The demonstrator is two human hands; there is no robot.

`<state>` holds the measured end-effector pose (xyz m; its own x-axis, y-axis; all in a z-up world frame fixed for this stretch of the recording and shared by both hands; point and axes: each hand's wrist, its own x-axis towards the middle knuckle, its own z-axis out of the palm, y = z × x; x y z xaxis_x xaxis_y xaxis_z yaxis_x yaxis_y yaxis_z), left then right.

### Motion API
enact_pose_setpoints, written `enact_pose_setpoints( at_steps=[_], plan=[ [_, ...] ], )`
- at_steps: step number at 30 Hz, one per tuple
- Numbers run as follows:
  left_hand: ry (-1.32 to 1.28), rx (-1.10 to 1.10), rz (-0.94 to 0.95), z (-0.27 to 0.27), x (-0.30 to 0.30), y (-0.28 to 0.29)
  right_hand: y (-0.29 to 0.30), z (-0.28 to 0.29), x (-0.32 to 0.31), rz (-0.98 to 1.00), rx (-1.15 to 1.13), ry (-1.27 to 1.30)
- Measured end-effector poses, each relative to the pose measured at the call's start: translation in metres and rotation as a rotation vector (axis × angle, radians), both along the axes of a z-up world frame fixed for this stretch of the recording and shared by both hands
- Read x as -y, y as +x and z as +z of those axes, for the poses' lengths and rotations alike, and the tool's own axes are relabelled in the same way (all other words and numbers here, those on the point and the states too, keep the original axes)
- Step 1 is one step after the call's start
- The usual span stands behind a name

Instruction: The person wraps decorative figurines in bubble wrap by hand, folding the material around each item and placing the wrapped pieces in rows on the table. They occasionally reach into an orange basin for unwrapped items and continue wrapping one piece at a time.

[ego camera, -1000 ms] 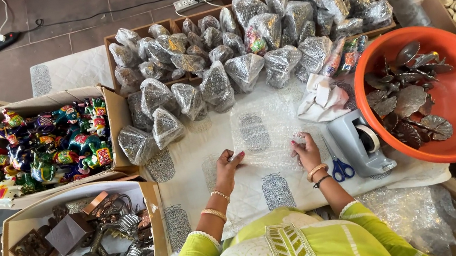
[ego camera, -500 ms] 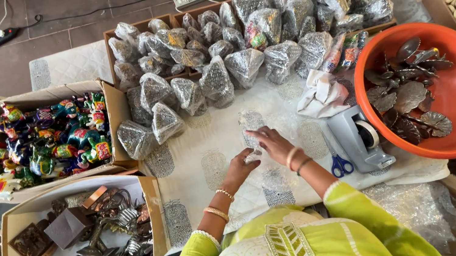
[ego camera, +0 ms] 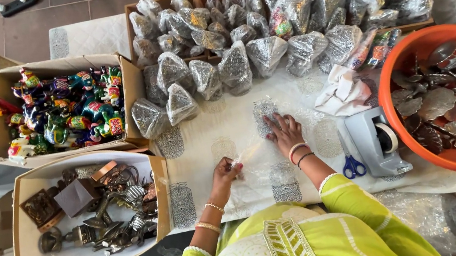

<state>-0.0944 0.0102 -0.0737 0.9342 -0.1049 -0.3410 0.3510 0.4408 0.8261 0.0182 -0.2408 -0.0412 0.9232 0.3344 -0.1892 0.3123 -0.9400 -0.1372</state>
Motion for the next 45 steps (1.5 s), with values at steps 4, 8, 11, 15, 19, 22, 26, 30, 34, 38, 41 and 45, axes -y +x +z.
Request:
enact_pose_setpoints(
  at_steps=[4, 8, 11, 15, 19, 22, 26, 30, 34, 38, 41, 45],
  plan=[
    [0.162, -0.182, 0.097, 0.034, 0.000, -0.007, 0.001, -0.004, 0.001, -0.007, 0.024, 0.028],
    [0.088, -0.129, 0.222, 0.017, -0.011, -0.010, 0.004, 0.001, 0.000, -0.017, 0.031, 0.006],
    [0.034, -0.019, 0.167, -0.017, -0.018, -0.005, 0.005, 0.002, -0.001, -0.018, 0.039, 0.033],
    [0.054, -0.018, 0.088, -0.027, -0.015, 0.004, 0.015, -0.005, -0.010, -0.050, 0.081, 0.013],
    [0.148, -0.083, 0.078, 0.021, -0.003, 0.016, 0.018, 0.009, -0.029, 0.130, 0.132, 0.148],
    [0.345, -0.021, 0.133, -0.001, -0.002, 0.019, 0.016, 0.028, -0.039, 0.205, -0.036, 0.338],
    [0.508, 0.071, 0.268, -0.038, -0.006, 0.021, 0.019, 0.004, -0.026, 0.143, -0.004, 0.323],
    [0.390, -0.056, 0.336, -0.002, -0.005, 0.026, 0.022, -0.007, -0.017, 0.141, 0.112, 0.340],
    [0.381, -0.071, 0.403, 0.000, -0.009, 0.040, 0.029, 0.004, -0.016, -0.020, 0.223, 0.478],
    [0.388, 0.027, 0.486, -0.028, -0.017, 0.072, 0.042, 0.018, -0.011, -0.184, 0.155, 0.661],
    [1.269, 0.384, 0.508, 0.060, 0.005, 0.075, 0.048, 0.032, 0.007, -0.110, 0.180, 0.724],
    [1.259, 0.549, 0.134, 0.072, 0.045, 0.054, 0.036, 0.021, 0.025, -0.150, 0.230, 0.710]
  ],
)
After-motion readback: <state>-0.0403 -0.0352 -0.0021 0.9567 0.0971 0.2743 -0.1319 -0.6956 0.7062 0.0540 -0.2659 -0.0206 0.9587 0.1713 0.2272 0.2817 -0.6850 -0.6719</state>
